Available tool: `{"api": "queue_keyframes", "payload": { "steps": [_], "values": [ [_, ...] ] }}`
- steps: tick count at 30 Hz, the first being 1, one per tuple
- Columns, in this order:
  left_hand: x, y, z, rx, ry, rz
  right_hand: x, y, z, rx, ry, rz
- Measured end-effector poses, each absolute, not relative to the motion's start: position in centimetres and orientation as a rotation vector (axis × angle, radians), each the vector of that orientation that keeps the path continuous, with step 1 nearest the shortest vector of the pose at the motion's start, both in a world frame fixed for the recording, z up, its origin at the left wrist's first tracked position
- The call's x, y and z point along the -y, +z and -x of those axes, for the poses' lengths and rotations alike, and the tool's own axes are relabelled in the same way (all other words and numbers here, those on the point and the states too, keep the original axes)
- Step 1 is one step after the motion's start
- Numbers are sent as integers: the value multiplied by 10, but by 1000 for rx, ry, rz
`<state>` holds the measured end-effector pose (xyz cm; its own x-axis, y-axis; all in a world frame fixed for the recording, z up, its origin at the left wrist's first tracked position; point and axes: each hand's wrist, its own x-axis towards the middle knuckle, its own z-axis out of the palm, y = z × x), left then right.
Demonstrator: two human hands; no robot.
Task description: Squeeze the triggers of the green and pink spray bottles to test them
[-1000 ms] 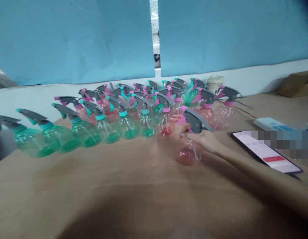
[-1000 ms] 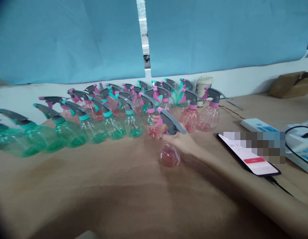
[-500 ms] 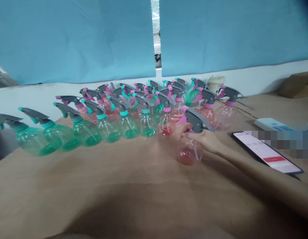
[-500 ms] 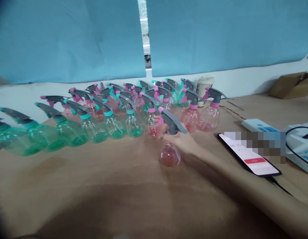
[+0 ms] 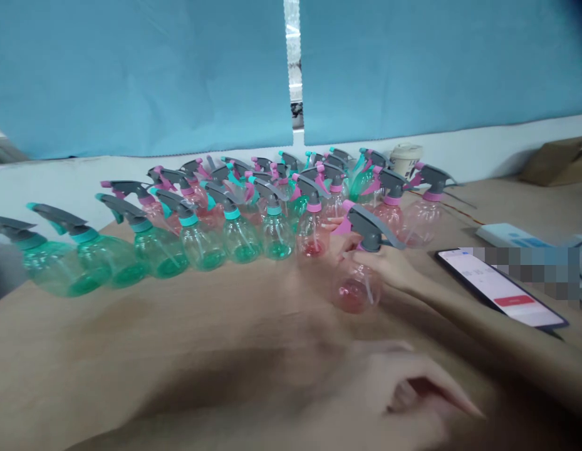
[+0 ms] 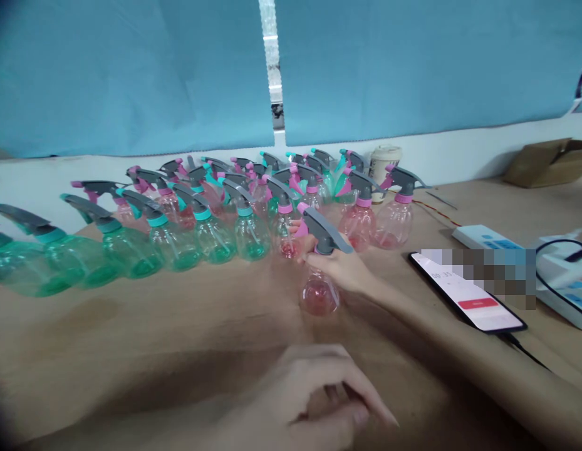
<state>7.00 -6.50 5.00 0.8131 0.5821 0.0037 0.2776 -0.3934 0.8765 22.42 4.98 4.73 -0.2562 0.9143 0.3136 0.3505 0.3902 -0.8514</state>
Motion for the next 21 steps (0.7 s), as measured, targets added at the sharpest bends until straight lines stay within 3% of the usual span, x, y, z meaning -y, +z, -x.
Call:
{"api": "queue_keyframes", "payload": {
  "steps": [8,21],
  "values": [
    [18,0,-56,-635,382,-2764,-49,50,-221,1776,861,1086],
    [18,1,-53,-643,367,-2843,-51,52,-225,1789,817,1125]
  ]
}}
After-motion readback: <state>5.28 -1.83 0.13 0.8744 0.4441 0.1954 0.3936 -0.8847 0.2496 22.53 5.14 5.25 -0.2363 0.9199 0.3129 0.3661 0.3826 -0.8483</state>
